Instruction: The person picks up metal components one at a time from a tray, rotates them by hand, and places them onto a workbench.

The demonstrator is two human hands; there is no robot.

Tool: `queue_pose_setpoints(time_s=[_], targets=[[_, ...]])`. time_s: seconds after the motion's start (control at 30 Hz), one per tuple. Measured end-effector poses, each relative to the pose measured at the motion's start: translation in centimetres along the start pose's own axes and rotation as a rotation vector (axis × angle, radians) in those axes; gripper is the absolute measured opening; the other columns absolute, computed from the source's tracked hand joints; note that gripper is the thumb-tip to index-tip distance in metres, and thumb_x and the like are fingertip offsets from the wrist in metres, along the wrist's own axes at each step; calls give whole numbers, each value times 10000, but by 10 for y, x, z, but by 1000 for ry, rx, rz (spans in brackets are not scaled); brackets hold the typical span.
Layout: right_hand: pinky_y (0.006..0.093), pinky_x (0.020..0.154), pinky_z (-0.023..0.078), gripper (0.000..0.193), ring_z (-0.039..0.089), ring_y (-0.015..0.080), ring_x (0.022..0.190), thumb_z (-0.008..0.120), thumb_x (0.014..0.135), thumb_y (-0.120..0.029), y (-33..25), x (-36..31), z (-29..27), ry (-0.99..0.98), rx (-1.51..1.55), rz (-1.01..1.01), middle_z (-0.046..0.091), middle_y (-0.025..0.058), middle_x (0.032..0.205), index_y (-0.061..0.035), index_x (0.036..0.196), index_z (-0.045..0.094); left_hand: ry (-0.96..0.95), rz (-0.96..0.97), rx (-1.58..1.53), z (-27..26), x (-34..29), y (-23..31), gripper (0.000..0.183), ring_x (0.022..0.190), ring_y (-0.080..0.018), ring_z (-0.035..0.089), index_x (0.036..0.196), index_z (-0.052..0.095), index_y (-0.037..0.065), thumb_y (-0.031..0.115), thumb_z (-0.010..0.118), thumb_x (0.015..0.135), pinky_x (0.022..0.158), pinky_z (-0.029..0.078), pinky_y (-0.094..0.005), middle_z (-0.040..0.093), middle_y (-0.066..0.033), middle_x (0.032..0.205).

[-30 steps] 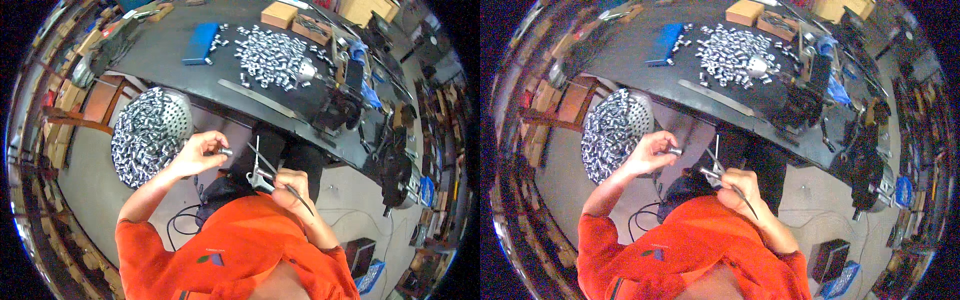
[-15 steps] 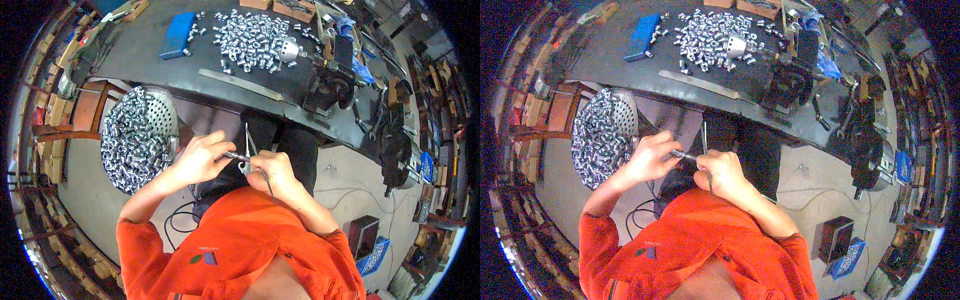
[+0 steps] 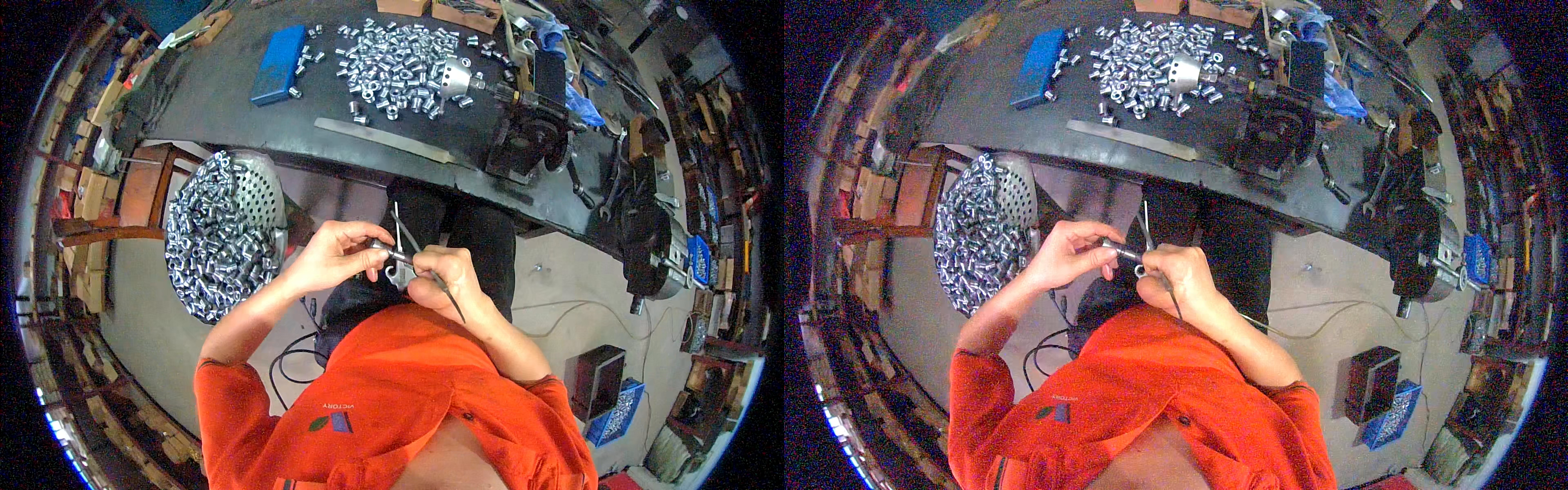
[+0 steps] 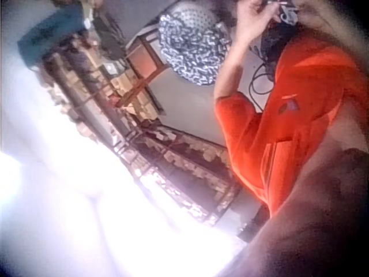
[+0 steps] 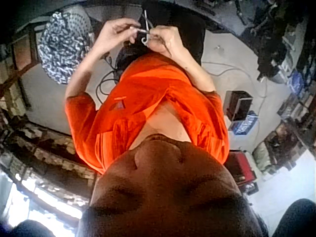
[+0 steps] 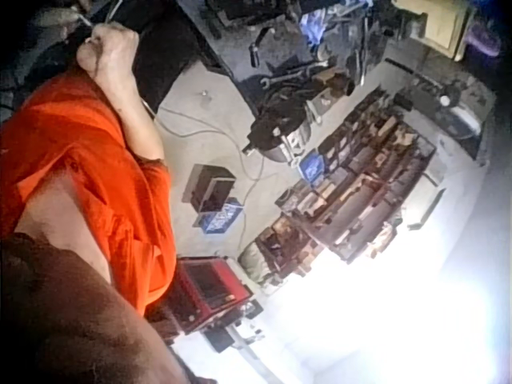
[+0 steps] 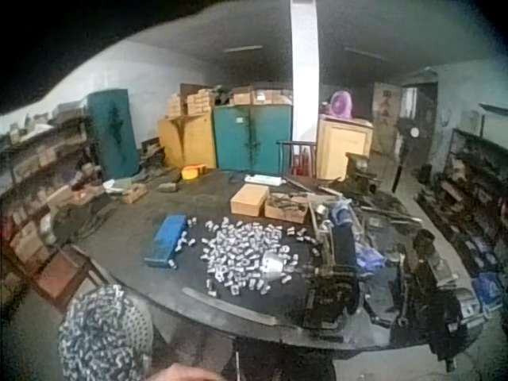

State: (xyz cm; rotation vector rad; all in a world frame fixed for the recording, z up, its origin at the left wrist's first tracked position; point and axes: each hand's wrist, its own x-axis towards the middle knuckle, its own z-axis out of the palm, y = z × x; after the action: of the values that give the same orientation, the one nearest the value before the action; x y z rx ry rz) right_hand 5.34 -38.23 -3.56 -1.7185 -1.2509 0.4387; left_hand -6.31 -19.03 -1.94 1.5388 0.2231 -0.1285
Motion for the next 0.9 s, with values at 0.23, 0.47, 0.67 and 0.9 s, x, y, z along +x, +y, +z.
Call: queue_pose_setpoints(time_s=[0.23,0.47,0.67,0.9], targets=[[343,430,294,260,409,245,452,615,607,-96,-2,-12,-24,34,161,-116,374,90,546,-48,566,363,371,405,963,-22,19,-9,224,588,-263,554,857,613,36,51,682,644,520,435,-334,504,-98,683],[371,420,269,297,386,266,451,590,666,-201,-20,-9,-23,-65,250,-225,331,87,552,-58,580,345,403,424,1096,-20,24,-17,279,608,-303,567,832,616,62,81,698,567,525,458,-392,524,-92,710],[372,463,321,237,448,293,497,610,638,-106,-14,7,-8,-96,244,-139,387,109,553,-48,589,386,290,436,1189,-9,27,-11,264,630,-291,602,836,628,89,135,690,583,544,487,-406,535,-77,751],[356,445,361,214,507,290,505,639,560,-60,7,10,-2,51,51,-163,441,103,573,-61,595,428,273,482,1212,-13,58,-17,274,646,-300,607,870,633,92,159,681,608,534,484,-403,572,-89,733]])
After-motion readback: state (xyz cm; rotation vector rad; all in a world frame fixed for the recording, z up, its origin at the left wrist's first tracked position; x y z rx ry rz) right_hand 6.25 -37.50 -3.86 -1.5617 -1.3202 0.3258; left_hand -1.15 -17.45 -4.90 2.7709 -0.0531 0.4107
